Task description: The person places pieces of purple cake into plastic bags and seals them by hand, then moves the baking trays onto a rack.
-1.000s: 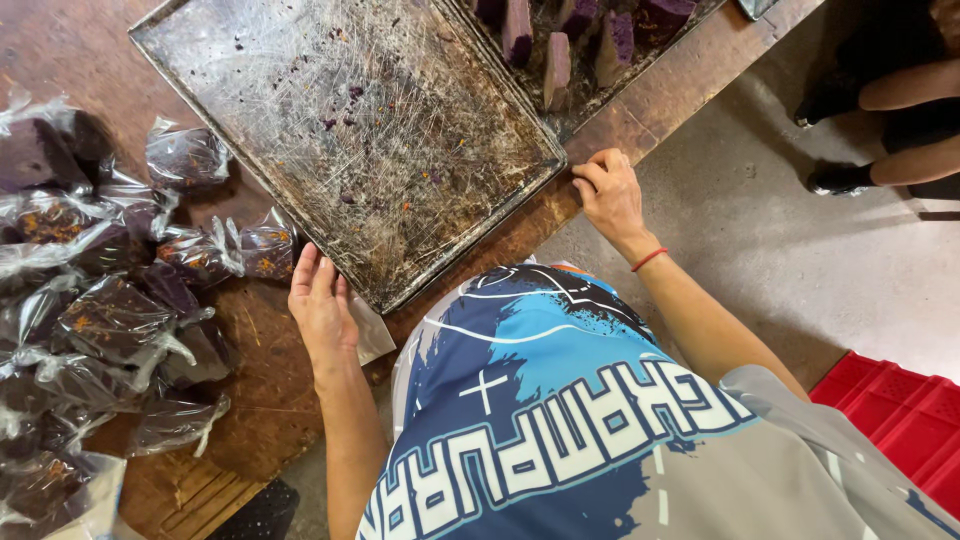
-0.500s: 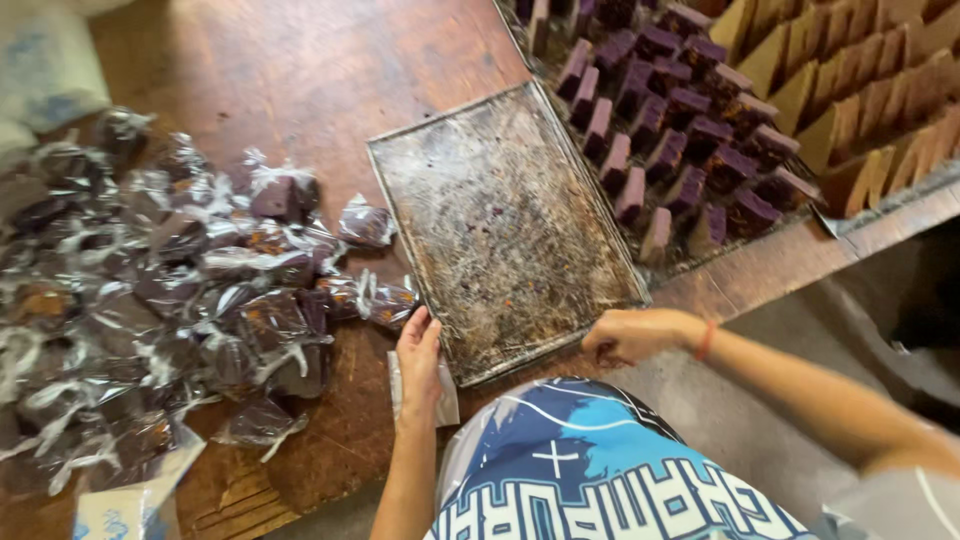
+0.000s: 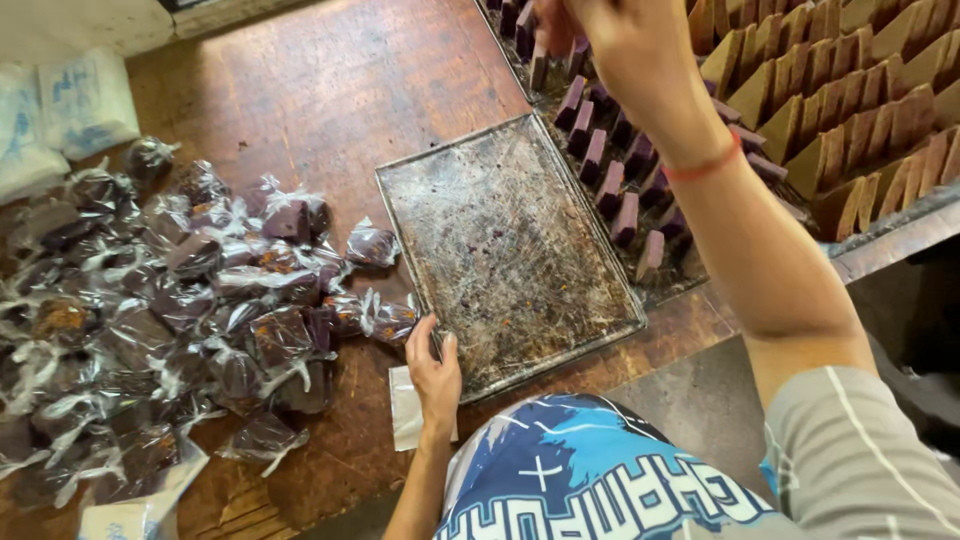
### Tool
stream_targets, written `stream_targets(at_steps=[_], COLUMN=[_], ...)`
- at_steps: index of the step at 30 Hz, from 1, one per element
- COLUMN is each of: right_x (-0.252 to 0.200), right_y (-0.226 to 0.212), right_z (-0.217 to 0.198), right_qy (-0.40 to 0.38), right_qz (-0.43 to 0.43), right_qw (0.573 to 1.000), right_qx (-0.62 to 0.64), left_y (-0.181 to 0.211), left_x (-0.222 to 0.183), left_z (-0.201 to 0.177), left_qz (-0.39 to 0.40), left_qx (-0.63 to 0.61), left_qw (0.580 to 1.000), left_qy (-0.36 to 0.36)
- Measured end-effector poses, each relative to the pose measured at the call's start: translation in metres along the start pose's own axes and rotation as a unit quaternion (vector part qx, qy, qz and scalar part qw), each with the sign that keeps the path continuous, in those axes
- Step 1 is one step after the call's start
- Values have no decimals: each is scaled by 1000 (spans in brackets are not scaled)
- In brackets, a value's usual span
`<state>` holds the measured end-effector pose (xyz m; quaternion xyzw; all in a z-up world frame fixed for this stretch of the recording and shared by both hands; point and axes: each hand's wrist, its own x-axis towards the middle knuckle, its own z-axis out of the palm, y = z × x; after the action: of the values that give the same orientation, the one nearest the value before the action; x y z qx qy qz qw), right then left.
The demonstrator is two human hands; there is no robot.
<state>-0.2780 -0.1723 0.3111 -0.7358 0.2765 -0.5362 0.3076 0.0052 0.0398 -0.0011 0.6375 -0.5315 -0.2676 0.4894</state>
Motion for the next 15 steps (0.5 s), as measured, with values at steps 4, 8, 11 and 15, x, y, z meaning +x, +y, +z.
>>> stream_targets(at_steps=[4,8,11,15], right_x=[-116,-246,-338,-422], right_y=[37,66,88,112], right_z=[-57,-120,-124,-114], right_qy=[77,348,355,159], right_qz=[168,322,399,330], right_qw=[981,879,845,843], right_qx=[-53,49,-34,-394], left_y=[35,59,82,113], left_x=[37,101,145,140], left_z=[25,92,159,227], left_qz=[97,208,263,295], left_qx=[31,57,151,87], left_qw=[992,963,938,900], left_qy=[-81,-160,-168,-310])
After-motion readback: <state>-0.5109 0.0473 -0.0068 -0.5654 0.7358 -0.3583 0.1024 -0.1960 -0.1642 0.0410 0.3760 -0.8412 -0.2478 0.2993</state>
